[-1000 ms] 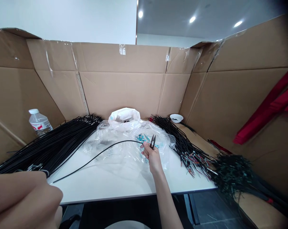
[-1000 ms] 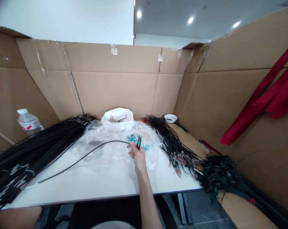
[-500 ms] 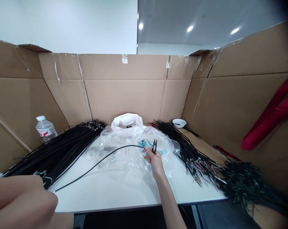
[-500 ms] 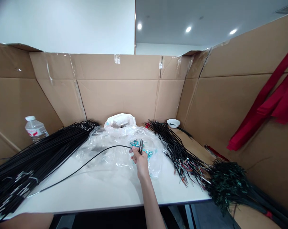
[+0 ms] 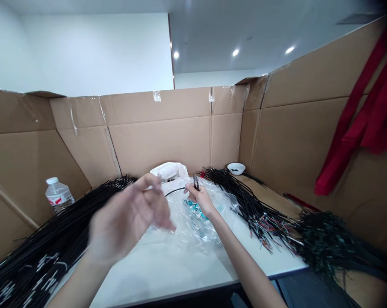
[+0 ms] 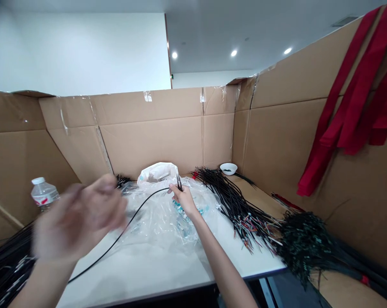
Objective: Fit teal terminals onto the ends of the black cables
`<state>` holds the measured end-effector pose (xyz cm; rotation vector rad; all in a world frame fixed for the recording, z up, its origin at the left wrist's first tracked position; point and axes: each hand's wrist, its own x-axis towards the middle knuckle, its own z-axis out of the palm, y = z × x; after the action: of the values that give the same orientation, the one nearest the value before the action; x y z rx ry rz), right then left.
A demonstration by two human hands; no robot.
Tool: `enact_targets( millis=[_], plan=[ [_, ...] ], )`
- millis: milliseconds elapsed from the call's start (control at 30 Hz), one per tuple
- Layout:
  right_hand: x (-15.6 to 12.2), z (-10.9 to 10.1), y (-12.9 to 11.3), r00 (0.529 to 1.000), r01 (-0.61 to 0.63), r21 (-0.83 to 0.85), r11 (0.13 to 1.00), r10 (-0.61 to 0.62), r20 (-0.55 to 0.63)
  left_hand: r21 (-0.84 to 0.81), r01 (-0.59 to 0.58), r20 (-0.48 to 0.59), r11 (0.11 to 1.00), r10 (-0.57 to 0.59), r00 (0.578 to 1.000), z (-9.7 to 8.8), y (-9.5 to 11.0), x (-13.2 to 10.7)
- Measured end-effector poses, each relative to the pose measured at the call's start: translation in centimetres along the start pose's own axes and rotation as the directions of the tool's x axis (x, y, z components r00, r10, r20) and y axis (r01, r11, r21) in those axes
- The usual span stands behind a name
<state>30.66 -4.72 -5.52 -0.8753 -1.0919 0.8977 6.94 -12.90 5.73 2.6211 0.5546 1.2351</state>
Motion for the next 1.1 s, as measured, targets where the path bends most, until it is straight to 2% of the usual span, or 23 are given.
enact_targets(
  millis=[67, 100, 133, 167, 233, 300, 367, 600, 867, 1100],
  plan=[
    [0.5, -0.4, 0.2, 0.999, 0.019, 0.012, 1.000, -0.020, 0.049, 0.028, 0.035, 0.006, 0.999, -0.035, 0.999, 2.5, -2.0, 1.7],
    [0.6, -0.5, 0.4, 0.998, 0.027, 0.021, 0.999, -0.029, 0.064, 0.076, 0.061, -0.010, 0.995, -0.061, 0.998, 3.9, -3.4, 2.4],
    [0.7, -0.6, 0.7, 0.997, 0.034, 0.030, 0.999, -0.036, 0.075, 0.176, 0.056, 0.032, 0.983, -0.063, 0.997, 5.5, -4.9, 2.9],
    [0.8, -0.8, 1.1, 0.996, 0.039, 0.040, 0.998, -0.042, 0.082, 0.200, 0.063, 0.056, 0.978, -0.076, 0.996, 6.9, -6.5, 3.2],
    [0.9, -1.0, 1.7, 0.995, 0.046, 0.056, 0.997, -0.051, 0.090, 0.221, 0.092, 0.039, 0.971, -0.103, 0.994, 9.5, -9.3, 3.4],
    [1.1, -1.4, 2.1, 0.994, 0.051, 0.065, 0.997, -0.057, 0.094, 0.215, 0.109, 0.019, 0.971, -0.116, 0.993, 11.3, -11.3, 3.3],
    [1.4, -2.0, 2.2, 0.995, 0.057, 0.068, 0.996, -0.063, 0.081, 0.196, 0.122, -0.002, 0.973, -0.124, 0.992, 12.3, -12.4, 3.3],
    [1.9, -4.1, 1.6, 0.999, 0.038, 0.094, 0.995, -0.039, 0.016, 0.144, 0.156, -0.017, 0.977, -0.156, 0.988, 12.8, -13.2, 3.7],
    [1.9, -4.0, 2.2, 0.999, 0.042, 0.120, 0.992, -0.041, -0.007, 0.059, 0.182, -0.026, 0.982, -0.180, 0.983, 13.0, -14.0, 3.2],
    [1.8, -4.0, 2.4, 0.997, 0.052, 0.134, 0.990, -0.058, 0.043, -0.012, 0.202, 0.028, 0.979, -0.202, 0.979, 12.6, -14.2, 3.1]
  ],
)
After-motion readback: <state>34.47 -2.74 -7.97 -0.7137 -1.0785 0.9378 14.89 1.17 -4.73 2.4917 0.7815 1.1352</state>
